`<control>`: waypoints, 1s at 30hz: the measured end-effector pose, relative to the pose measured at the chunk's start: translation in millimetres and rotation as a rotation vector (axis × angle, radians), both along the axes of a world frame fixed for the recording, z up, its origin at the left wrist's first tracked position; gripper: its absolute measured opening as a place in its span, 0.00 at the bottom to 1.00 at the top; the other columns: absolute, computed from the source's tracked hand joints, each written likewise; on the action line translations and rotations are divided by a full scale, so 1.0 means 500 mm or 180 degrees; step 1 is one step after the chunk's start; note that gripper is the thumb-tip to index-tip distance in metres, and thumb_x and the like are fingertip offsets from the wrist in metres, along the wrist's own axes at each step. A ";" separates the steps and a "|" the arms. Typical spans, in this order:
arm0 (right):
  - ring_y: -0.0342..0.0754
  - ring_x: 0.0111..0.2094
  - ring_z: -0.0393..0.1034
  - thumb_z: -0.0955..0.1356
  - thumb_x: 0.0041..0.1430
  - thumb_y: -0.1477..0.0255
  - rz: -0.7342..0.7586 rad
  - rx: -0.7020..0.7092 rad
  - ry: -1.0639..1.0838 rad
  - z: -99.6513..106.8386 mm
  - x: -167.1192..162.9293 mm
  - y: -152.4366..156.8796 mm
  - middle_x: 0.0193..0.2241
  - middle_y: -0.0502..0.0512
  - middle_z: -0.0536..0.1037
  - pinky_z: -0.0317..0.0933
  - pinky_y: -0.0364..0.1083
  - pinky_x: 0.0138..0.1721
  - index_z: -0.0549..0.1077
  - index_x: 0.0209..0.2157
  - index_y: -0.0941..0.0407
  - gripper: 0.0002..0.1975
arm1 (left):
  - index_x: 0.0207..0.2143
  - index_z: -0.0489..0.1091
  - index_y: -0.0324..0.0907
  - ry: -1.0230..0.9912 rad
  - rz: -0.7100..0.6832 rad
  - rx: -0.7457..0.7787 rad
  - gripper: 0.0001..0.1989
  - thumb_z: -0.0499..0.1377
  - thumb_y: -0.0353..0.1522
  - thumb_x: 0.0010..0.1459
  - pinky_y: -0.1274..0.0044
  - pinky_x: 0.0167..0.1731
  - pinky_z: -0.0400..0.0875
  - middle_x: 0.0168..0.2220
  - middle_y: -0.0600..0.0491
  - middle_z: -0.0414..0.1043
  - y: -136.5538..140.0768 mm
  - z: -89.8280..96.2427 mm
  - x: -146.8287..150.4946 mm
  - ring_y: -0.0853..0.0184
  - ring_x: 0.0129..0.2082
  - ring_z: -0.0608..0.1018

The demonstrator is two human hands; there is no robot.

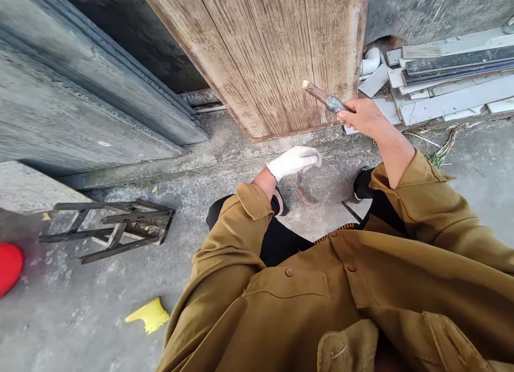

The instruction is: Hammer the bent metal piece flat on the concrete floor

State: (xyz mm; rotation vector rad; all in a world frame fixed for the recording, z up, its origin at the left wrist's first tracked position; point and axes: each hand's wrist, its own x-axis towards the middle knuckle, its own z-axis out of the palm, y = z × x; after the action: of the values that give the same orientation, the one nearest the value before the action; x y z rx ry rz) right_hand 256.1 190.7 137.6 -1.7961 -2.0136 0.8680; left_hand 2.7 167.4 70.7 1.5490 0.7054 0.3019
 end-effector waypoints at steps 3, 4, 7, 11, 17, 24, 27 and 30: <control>0.55 0.40 0.73 0.67 0.71 0.67 0.0227 -0.0059 -0.0982 -0.021 -0.002 0.011 0.40 0.67 0.80 0.63 0.51 0.41 0.80 0.49 0.64 0.16 | 0.34 0.78 0.35 -0.0145 -0.0079 -0.0149 0.21 0.66 0.47 0.61 0.81 0.22 0.61 0.28 0.50 0.74 -0.008 0.031 -0.008 0.75 0.21 0.65; 0.56 0.41 0.74 0.67 0.71 0.66 0.0436 -0.0201 -0.1249 -0.025 -0.008 0.009 0.41 0.67 0.81 0.62 0.51 0.40 0.81 0.49 0.63 0.16 | 0.34 0.78 0.35 -0.0165 0.0003 -0.0131 0.21 0.67 0.47 0.60 0.81 0.22 0.61 0.29 0.49 0.75 -0.006 0.040 -0.014 0.75 0.21 0.65; 0.54 0.37 0.73 0.68 0.68 0.67 0.1248 -0.0919 -0.1613 -0.027 -0.034 -0.007 0.38 0.64 0.81 0.58 0.49 0.36 0.82 0.44 0.61 0.13 | 0.33 0.78 0.36 -0.0166 0.0422 0.0073 0.19 0.67 0.46 0.57 0.81 0.21 0.62 0.30 0.48 0.77 0.009 0.056 -0.038 0.75 0.21 0.67; 0.46 0.29 0.68 0.69 0.65 0.70 0.2433 -0.1694 -0.1128 -0.011 -0.056 -0.034 0.27 0.53 0.77 0.54 0.46 0.32 0.82 0.36 0.58 0.09 | 0.31 0.77 0.35 -0.0030 0.0718 0.0163 0.14 0.67 0.39 0.54 0.82 0.22 0.63 0.29 0.49 0.77 0.028 0.061 -0.056 0.74 0.22 0.69; 0.43 0.29 0.67 0.72 0.60 0.69 0.2449 -0.1686 0.0544 0.029 -0.028 -0.043 0.26 0.47 0.75 0.57 0.43 0.33 0.81 0.39 0.55 0.07 | 0.32 0.76 0.35 0.0111 0.1051 0.0323 0.09 0.64 0.34 0.55 0.82 0.22 0.63 0.26 0.52 0.75 0.039 0.050 -0.044 0.75 0.20 0.67; 0.43 0.28 0.64 0.67 0.70 0.66 -0.0334 -0.0253 0.1463 0.040 0.015 -0.009 0.28 0.54 0.74 0.61 0.44 0.31 0.69 0.30 0.55 0.13 | 0.32 0.76 0.36 -0.0083 0.0469 0.0125 0.14 0.65 0.40 0.58 0.81 0.21 0.62 0.27 0.52 0.73 0.027 0.027 -0.020 0.75 0.20 0.66; 0.48 0.31 0.70 0.70 0.67 0.62 -0.0208 -0.0129 0.0262 0.012 0.029 0.013 0.26 0.56 0.74 0.65 0.48 0.36 0.75 0.33 0.58 0.14 | 0.33 0.77 0.36 -0.0090 0.0384 0.0143 0.16 0.66 0.43 0.58 0.81 0.20 0.60 0.29 0.50 0.75 0.025 0.031 -0.023 0.75 0.21 0.66; 0.52 0.34 0.73 0.72 0.64 0.62 0.0186 -0.0145 -0.0448 -0.014 0.026 0.016 0.26 0.57 0.75 0.67 0.51 0.40 0.80 0.34 0.58 0.13 | 0.32 0.77 0.36 -0.0028 0.0358 0.0048 0.17 0.67 0.44 0.57 0.81 0.20 0.59 0.30 0.48 0.77 0.027 0.045 -0.031 0.75 0.21 0.66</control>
State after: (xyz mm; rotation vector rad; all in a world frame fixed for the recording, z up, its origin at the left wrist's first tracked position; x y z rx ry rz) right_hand 268.9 198.8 130.7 -1.8797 -2.1592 0.8319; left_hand -12.7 180.8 93.2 1.5241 0.7865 0.3985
